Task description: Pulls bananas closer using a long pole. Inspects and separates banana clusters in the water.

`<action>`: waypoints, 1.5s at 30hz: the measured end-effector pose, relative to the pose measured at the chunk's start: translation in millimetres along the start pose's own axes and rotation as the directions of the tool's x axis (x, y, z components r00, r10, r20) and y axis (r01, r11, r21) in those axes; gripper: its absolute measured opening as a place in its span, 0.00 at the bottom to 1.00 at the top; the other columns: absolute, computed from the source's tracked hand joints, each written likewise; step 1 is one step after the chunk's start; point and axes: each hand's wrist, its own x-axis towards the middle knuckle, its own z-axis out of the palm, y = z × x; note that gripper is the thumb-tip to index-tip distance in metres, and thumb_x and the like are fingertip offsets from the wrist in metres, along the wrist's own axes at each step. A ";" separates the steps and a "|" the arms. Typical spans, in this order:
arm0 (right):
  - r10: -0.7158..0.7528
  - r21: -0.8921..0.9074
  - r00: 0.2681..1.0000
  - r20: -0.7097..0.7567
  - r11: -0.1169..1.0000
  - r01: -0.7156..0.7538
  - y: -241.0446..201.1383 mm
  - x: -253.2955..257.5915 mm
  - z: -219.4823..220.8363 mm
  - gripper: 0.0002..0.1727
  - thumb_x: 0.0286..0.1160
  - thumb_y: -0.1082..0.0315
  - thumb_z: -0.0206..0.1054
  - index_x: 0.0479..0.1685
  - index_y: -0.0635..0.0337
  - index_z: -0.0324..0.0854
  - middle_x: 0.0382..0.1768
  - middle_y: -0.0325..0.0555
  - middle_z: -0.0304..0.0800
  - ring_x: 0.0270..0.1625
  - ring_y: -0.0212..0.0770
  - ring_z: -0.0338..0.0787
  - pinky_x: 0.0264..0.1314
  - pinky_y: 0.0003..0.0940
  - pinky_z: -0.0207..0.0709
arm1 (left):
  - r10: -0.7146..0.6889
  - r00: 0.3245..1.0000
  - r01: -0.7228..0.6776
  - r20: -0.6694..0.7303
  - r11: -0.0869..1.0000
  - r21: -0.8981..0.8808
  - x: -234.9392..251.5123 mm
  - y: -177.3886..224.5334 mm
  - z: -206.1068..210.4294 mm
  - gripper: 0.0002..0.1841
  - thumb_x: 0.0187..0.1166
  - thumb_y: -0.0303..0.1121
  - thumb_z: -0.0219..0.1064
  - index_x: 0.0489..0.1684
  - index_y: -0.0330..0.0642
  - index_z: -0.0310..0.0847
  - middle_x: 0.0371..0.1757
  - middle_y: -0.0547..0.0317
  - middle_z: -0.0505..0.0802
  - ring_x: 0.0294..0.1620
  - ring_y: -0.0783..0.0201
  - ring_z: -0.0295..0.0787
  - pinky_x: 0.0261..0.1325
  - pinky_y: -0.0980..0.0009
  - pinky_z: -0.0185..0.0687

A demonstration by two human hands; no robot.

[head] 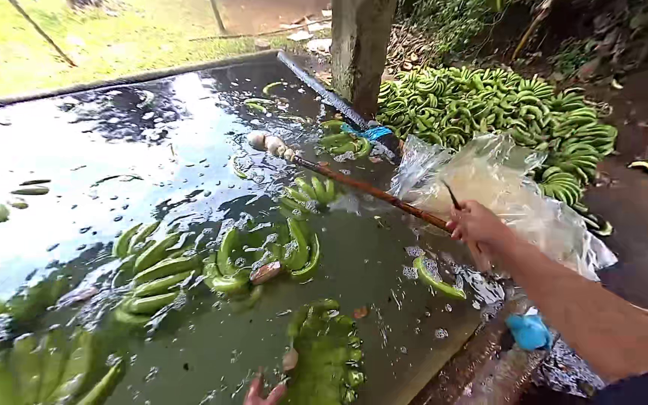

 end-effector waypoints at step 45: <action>0.533 0.217 0.706 0.466 0.705 -0.675 85.9 -81.1 196.4 0.18 0.99 0.57 0.37 0.44 0.56 0.67 0.20 0.33 0.64 0.15 0.27 0.66 0.18 0.19 0.65 | 0.231 0.969 -0.197 -0.083 0.933 0.302 -14.2 143.3 147.4 0.54 0.57 0.27 0.82 0.90 0.26 0.53 0.78 0.18 0.74 0.81 0.23 0.67 0.84 0.38 0.58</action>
